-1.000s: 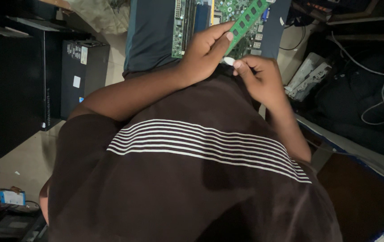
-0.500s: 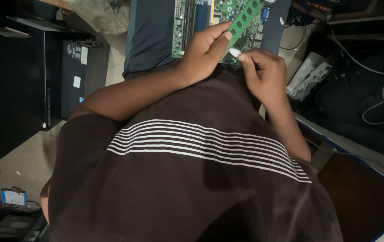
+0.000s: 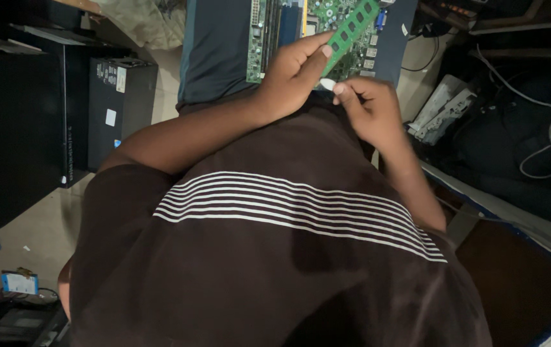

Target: The person sits on the floor with a motherboard on their lap and cleans the edge contacts of RAM modules by rubbing them with an eraser. They hold each memory module in one hand, rub the gold contact edge with the eraser, and set the cleaned module back on the motherboard.

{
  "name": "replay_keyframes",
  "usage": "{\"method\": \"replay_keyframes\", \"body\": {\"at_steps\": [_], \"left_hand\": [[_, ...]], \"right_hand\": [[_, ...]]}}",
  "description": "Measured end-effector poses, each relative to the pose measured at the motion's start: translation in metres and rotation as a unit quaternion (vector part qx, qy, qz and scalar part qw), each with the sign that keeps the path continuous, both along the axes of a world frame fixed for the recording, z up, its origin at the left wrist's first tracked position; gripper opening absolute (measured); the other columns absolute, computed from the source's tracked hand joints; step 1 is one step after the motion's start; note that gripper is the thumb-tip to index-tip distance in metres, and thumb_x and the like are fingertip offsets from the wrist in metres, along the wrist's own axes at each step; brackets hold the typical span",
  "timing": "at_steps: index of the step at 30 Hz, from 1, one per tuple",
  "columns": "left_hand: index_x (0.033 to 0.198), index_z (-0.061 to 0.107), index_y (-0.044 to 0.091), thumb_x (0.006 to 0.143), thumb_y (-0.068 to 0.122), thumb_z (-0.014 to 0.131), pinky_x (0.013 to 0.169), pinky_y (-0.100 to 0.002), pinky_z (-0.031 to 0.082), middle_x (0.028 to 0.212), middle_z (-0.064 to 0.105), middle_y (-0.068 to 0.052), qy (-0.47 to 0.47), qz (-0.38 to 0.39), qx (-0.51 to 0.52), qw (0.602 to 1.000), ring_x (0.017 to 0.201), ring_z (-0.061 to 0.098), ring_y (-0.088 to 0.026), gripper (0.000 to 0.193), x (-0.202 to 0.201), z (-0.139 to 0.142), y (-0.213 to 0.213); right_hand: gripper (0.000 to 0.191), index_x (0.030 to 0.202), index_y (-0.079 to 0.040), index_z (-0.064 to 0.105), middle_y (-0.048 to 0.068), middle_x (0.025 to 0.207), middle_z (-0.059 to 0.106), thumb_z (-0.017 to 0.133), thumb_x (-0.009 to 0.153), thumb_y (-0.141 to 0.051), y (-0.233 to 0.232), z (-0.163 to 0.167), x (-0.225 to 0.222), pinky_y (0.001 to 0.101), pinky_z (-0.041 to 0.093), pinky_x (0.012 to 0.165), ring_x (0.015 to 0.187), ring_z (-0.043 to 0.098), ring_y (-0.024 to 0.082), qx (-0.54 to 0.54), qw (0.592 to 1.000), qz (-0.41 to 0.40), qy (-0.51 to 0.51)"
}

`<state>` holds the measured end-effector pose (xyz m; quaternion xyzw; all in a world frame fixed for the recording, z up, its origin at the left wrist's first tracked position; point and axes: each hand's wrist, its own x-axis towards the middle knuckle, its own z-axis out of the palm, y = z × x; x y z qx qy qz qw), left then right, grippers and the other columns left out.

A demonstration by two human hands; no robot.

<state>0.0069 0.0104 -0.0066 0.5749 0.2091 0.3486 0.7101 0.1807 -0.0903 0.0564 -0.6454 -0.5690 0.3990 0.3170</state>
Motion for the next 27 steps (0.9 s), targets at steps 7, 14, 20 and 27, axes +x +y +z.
{"method": "replay_keyframes", "body": {"at_steps": [7,14,20,27], "left_hand": [[0.144,0.057,-0.002,0.118,0.015,0.044,0.087,-0.026,0.051,0.103,0.064,0.001,-0.007,-0.025,0.015,1.0,0.095,0.055,-0.005,0.034,-0.004,0.006,0.001],[0.143,0.059,-0.001,0.117,0.016,0.045,0.076,-0.026,0.047,0.089,0.056,0.003,0.031,-0.05,0.013,0.998,0.084,0.049,-0.004,0.034,-0.005,0.011,0.001],[0.141,0.06,0.0,0.117,0.018,0.047,0.073,-0.026,0.047,0.086,0.056,0.001,0.057,-0.043,0.039,0.997,0.08,0.049,-0.005,0.033,-0.004,0.01,0.003],[0.143,0.057,-0.002,0.117,0.017,0.046,0.079,-0.027,0.051,0.095,0.063,-0.001,0.04,-0.034,0.062,0.997,0.086,0.057,-0.007,0.034,-0.006,0.011,0.004]], "right_hand": [[0.024,0.092,0.001,0.071,0.003,0.074,0.067,0.063,0.109,-0.015,0.002,0.0,0.008,0.0272,0.041,0.059,0.064,0.053,0.008,-0.008,0.998,-0.049,-0.024],[0.029,0.093,0.001,0.072,0.005,0.073,0.063,0.064,0.113,-0.018,0.004,0.001,0.023,0.028,0.04,0.06,0.066,0.052,0.009,0.013,0.992,-0.099,-0.08],[0.031,0.094,0.001,0.073,0.006,0.071,0.061,0.064,0.113,-0.021,0.007,0.001,0.026,0.0286,0.041,0.06,0.064,0.053,0.01,0.047,0.989,-0.093,-0.101],[0.033,0.092,0.002,0.072,0.007,0.068,0.058,0.064,0.114,-0.021,0.008,-0.001,0.026,0.0294,0.04,0.059,0.062,0.051,0.011,0.044,0.989,-0.094,-0.106]]}}
